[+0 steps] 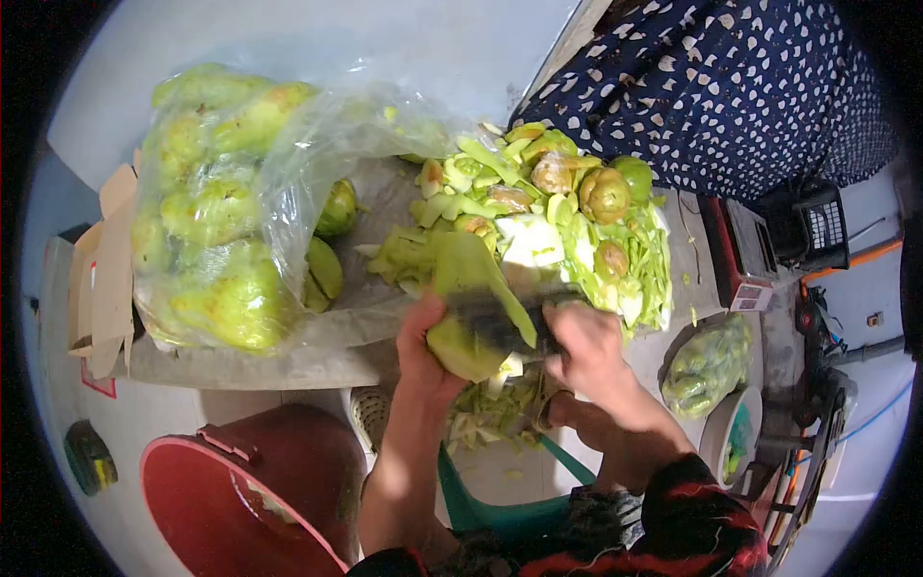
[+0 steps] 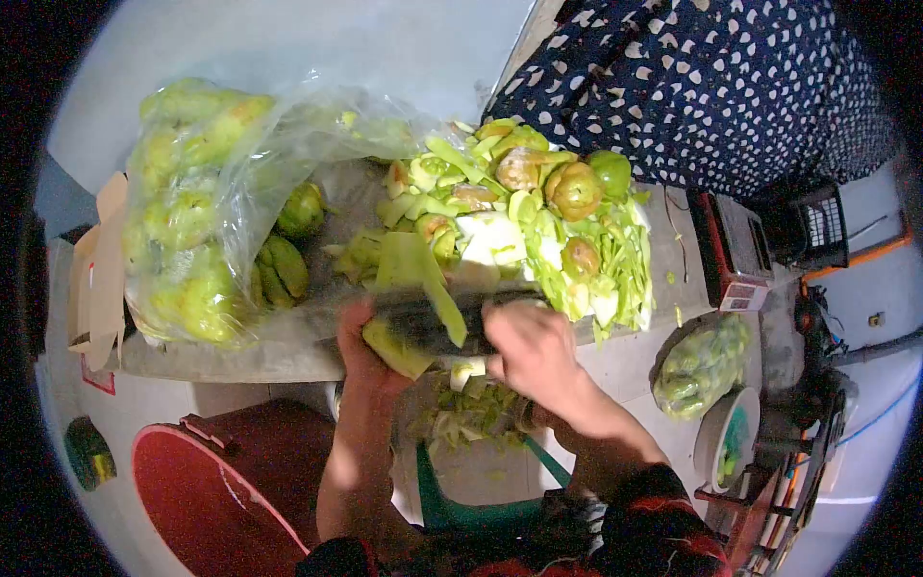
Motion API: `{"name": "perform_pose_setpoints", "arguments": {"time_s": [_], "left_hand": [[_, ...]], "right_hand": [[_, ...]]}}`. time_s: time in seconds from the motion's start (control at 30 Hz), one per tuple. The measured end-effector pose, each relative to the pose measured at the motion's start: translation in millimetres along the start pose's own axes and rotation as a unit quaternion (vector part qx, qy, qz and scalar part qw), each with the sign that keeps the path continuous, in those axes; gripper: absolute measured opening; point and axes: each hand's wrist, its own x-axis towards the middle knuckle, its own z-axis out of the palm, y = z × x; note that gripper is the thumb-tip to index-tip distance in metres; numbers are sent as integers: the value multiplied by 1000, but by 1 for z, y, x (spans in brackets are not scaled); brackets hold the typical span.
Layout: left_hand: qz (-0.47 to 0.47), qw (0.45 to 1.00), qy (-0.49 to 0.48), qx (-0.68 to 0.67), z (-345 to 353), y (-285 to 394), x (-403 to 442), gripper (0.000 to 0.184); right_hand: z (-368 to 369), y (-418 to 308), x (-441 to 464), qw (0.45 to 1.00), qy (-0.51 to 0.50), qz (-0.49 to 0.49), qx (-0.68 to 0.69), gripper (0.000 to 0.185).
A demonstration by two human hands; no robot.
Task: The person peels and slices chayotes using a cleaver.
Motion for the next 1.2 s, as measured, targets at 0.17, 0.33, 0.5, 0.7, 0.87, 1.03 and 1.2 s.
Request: {"name": "perform_pose_setpoints", "arguments": {"time_s": [0.17, 0.33, 0.5, 0.7, 0.87, 1.03, 1.2], "left_hand": [[-7, 999, -35, 5, 12, -2, 1, 66], [23, 993, 95, -65, 13, 5, 1, 62], [32, 992, 80, -95, 16, 6, 0, 53], [35, 993, 39, -104, 7, -1, 7, 54], [43, 993, 71, -89, 9, -1, 3, 51], [58, 988, 125, -73, 8, 5, 7, 58], [34, 994, 88, -55, 9, 12, -4, 59]], "right_hand": [[9, 28, 0, 986, -12, 163, -20, 27], [5, 22, -2, 999, 23, 34, -10, 22], [4, 2, 2, 986, 71, -149, 6, 20], [6, -5, 2, 975, 99, -197, -29, 16], [10, 4, 3, 986, 81, -146, -29, 23], [8, 7, -2, 992, 50, -96, -60, 35], [9, 31, 1, 999, 31, 2, -41, 32]]}}
